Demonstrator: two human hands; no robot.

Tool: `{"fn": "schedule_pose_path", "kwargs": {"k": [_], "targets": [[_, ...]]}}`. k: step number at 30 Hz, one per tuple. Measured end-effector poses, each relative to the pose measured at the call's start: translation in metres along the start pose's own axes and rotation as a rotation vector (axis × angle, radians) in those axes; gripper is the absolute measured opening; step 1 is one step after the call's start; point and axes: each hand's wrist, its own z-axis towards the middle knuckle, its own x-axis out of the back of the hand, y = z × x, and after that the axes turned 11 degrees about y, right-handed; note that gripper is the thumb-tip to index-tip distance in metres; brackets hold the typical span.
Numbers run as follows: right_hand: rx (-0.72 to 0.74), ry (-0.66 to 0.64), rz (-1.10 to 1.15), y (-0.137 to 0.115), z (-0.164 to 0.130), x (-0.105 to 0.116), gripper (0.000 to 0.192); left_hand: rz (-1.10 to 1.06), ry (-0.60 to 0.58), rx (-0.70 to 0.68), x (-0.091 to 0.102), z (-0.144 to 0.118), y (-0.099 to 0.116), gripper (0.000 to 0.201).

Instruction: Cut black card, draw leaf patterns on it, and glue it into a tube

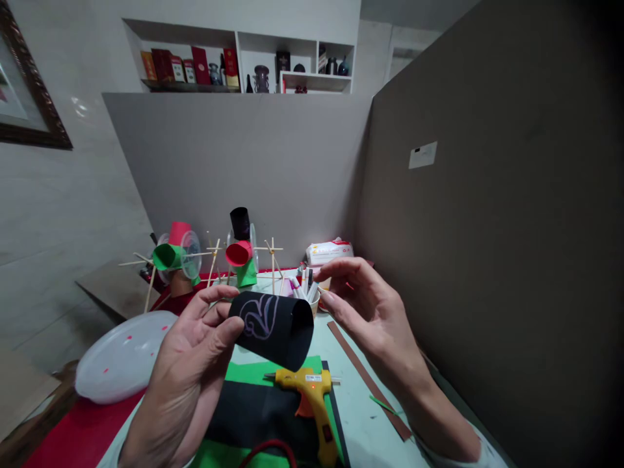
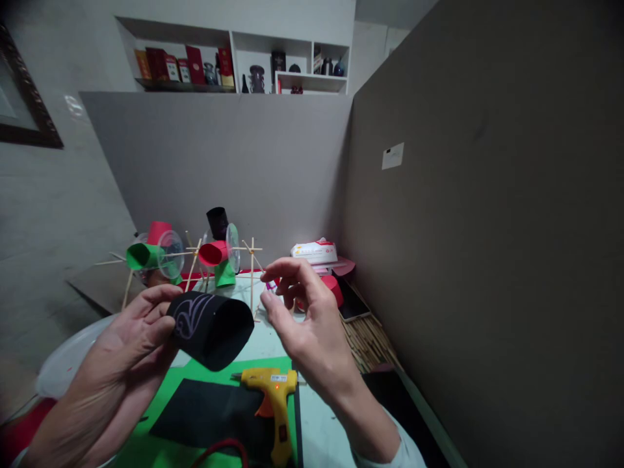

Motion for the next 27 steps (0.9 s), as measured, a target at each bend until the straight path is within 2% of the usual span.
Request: {"fn": "schedule_pose_path", "kwargs": {"k": [3, 7, 9, 10, 12, 14, 18, 21, 23, 25, 27], "targets": [[0.182, -0.019, -0.097, -0.003, -0.003, 0.000, 0.019, -0.004, 0.015, 0.042, -0.002, -0.001, 0.004, 0.045], [0.518, -0.054, -0.196, -0.008, -0.004, -0.001, 0.029, -0.008, 0.033, 0.051, -0.003, -0.002, 0.005, 0.045], [0.611, -0.061, -0.238, -0.010, -0.004, -0.001, 0.030, -0.013, 0.035, 0.035, -0.002, -0.002, 0.004, 0.045], [0.612, -0.046, -0.247, -0.011, -0.004, -0.001, 0.030, -0.014, 0.039, 0.019, -0.001, -0.002, 0.003, 0.044], [0.544, 0.021, -0.231, -0.012, -0.005, -0.001, 0.026, -0.008, 0.055, -0.016, -0.001, -0.002, 0.002, 0.043], [0.411, 0.082, -0.188, -0.012, -0.007, -0.003, 0.018, -0.004, 0.086, -0.060, -0.001, -0.002, 0.001, 0.044], [0.116, 0.043, -0.069, -0.013, -0.013, -0.012, 0.005, 0.017, 0.181, -0.259, -0.001, -0.004, -0.002, 0.044], [-0.041, -0.036, 0.033, -0.015, -0.018, -0.023, 0.028, 0.062, 0.248, -0.425, 0.000, -0.007, -0.006, 0.040], [-0.120, -0.041, 0.096, -0.015, -0.021, -0.030, 0.043, 0.096, 0.257, -0.459, 0.000, -0.011, -0.007, 0.038], [-0.181, -0.025, 0.147, -0.014, -0.024, -0.035, 0.048, 0.130, 0.250, -0.452, 0.001, -0.014, -0.009, 0.037], [-0.216, 0.002, 0.186, -0.013, -0.024, -0.038, 0.045, 0.154, 0.246, -0.444, 0.002, -0.016, -0.011, 0.037]]}}
